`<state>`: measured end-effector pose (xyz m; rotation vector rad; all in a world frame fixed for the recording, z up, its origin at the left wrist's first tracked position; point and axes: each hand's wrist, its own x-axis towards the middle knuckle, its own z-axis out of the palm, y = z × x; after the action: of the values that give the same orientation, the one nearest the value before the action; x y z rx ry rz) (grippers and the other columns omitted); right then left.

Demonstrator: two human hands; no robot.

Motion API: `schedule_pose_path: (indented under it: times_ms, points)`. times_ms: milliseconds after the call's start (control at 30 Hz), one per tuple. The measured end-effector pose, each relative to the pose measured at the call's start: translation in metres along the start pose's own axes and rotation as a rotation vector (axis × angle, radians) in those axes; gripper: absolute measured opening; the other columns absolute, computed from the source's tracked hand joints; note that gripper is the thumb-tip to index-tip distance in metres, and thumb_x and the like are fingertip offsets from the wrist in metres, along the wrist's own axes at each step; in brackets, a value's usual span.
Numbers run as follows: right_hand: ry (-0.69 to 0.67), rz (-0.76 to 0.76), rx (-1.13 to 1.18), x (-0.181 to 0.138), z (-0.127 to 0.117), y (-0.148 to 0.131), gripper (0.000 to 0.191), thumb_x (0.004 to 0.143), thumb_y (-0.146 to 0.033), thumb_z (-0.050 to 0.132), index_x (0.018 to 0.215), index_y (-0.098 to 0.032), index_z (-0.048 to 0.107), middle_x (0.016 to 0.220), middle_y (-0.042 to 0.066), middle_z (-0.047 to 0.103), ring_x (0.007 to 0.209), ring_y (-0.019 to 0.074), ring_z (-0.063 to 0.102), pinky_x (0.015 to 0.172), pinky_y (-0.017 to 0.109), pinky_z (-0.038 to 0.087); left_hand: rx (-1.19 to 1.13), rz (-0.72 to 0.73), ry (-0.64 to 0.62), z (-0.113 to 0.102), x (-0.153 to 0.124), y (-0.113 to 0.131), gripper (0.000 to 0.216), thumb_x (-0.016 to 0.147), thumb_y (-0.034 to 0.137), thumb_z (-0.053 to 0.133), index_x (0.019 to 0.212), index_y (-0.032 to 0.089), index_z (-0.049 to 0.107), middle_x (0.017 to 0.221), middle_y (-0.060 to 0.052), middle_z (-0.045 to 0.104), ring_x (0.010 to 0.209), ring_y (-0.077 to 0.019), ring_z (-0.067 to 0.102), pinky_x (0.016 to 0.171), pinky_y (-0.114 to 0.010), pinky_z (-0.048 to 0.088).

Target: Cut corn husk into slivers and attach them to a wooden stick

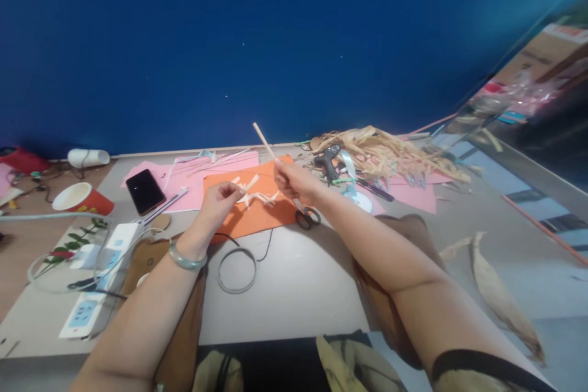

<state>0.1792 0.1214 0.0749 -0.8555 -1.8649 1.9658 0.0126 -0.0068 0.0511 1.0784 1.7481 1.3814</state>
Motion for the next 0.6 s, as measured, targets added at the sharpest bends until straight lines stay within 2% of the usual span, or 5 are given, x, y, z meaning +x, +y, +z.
schedule_pose_path:
  times_ms: [100, 200, 267, 400, 600]
  points:
    - [0.165, -0.059, -0.395, 0.007, -0.007, 0.011, 0.039, 0.077, -0.047, 0.057, 0.056, -0.017, 0.043, 0.046, -0.006, 0.036, 0.042, 0.0057, 0.029, 0.043, 0.02, 0.019, 0.415, -0.008, -0.011, -0.003, 0.004, -0.009, 0.014, 0.066, 0.029, 0.062, 0.058, 0.018, 0.06, 0.056, -0.002, 0.06, 0.053, -0.0161, 0.052, 0.056, -0.028, 0.035]
    - [0.19, -0.035, -0.738, 0.014, -0.006, 0.026, 0.019, 0.07, -0.034, 0.063, 0.064, -0.016, 0.06, 0.055, -0.001, 0.054, 0.051, 0.0092, 0.043, 0.049, 0.021, 0.026, 0.823, 0.094, -0.019, -0.004, 0.003, -0.013, 0.013, 0.069, 0.025, 0.056, 0.057, 0.02, 0.061, 0.058, -0.005, 0.062, 0.057, -0.0196, 0.055, 0.062, -0.031, 0.034]
    - [0.19, -0.018, -0.886, 0.018, -0.003, 0.034, 0.015, 0.07, -0.031, 0.062, 0.07, -0.017, 0.065, 0.06, 0.001, 0.06, 0.055, 0.0116, 0.048, 0.051, 0.023, 0.028, 0.994, 0.148, -0.018, -0.004, 0.002, -0.014, 0.015, 0.071, 0.023, 0.052, 0.06, 0.02, 0.061, 0.059, -0.007, 0.064, 0.061, -0.0221, 0.058, 0.066, -0.034, 0.034]
    - [0.16, -0.001, -1.049, 0.021, 0.002, 0.043, 0.016, 0.07, -0.033, 0.062, 0.07, -0.018, 0.067, 0.071, 0.005, 0.067, 0.062, 0.0148, 0.053, 0.052, 0.024, 0.028, 1.141, 0.178, -0.017, -0.005, -0.001, -0.013, 0.016, 0.073, 0.022, 0.048, 0.062, 0.019, 0.059, 0.059, -0.009, 0.064, 0.064, -0.0248, 0.059, 0.071, -0.037, 0.033]
    - [0.168, -0.02, -1.066, 0.022, 0.003, 0.047, 0.011, 0.071, -0.028, 0.06, 0.07, -0.018, 0.065, 0.078, 0.007, 0.068, 0.068, 0.0171, 0.056, 0.054, 0.024, 0.029, 1.079, 0.161, -0.03, -0.005, 0.0, -0.013, 0.01, 0.069, 0.021, 0.053, 0.059, 0.019, 0.056, 0.061, -0.009, 0.062, 0.066, -0.0267, 0.06, 0.078, -0.041, 0.03]
